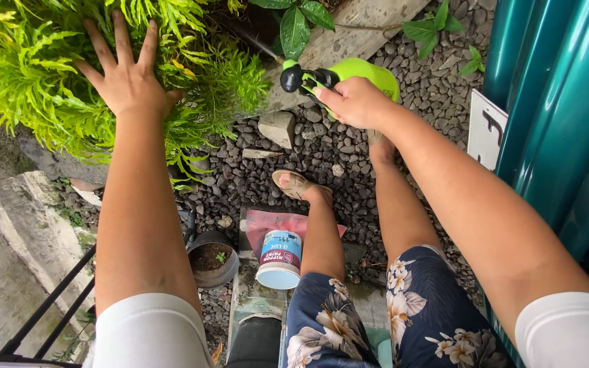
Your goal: Watering various potted plants using a manual pressure spray bottle.
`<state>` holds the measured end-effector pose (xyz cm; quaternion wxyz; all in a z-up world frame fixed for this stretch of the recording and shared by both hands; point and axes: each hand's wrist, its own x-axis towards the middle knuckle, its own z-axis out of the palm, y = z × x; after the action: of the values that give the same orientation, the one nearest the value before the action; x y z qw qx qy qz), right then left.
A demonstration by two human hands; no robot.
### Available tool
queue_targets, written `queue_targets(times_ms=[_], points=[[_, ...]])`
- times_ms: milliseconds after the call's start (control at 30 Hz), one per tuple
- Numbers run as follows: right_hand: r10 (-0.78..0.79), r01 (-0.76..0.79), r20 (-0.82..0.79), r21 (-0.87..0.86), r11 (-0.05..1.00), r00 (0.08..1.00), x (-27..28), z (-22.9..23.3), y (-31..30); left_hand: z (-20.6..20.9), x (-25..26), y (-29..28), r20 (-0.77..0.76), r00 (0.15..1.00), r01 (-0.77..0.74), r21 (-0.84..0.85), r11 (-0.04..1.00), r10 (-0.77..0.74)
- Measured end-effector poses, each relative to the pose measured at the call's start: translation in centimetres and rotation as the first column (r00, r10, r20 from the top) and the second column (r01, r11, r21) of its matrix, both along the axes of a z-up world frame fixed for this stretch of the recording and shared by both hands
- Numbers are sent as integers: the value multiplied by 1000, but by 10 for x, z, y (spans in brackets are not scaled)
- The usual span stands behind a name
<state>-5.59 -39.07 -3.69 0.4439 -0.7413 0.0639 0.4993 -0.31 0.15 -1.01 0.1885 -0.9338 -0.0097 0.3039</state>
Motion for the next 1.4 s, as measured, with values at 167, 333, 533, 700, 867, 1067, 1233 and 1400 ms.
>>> queue_targets(times_ms=[167,333,533,700,867,1067,1233,1400], points=[[-26,24,-26,-67,997,999,-7,-1,-9,0,0,-4,4,1000,6,1,1000,-6],[-13,9,-123,-32,999,992,-32,-27,-9,1,0,-7,-11,1000,-23,3,1000,23],[-100,104,-58,63,993,993,-42,-46,10,2,3,-7,-3,1000,-11,16,1000,11],[-115,116,-13,56,992,993,-28,-61,34,0,6,-4,10,1000,-6,-16,1000,7],[-203,210,-76,91,973,976,-7,-75,57,-2,5,-2,-6,1000,-13,-25,1000,13],[-212,227,-115,136,964,971,15,-74,78,0,7,1,5,1000,4,-31,1000,-4],[-169,183,-113,125,975,979,21,-75,79,0,7,6,20,1000,17,-46,999,-16],[-152,165,-100,147,975,983,16,-90,79,-5,6,15,12,1000,-3,-30,1000,4]])
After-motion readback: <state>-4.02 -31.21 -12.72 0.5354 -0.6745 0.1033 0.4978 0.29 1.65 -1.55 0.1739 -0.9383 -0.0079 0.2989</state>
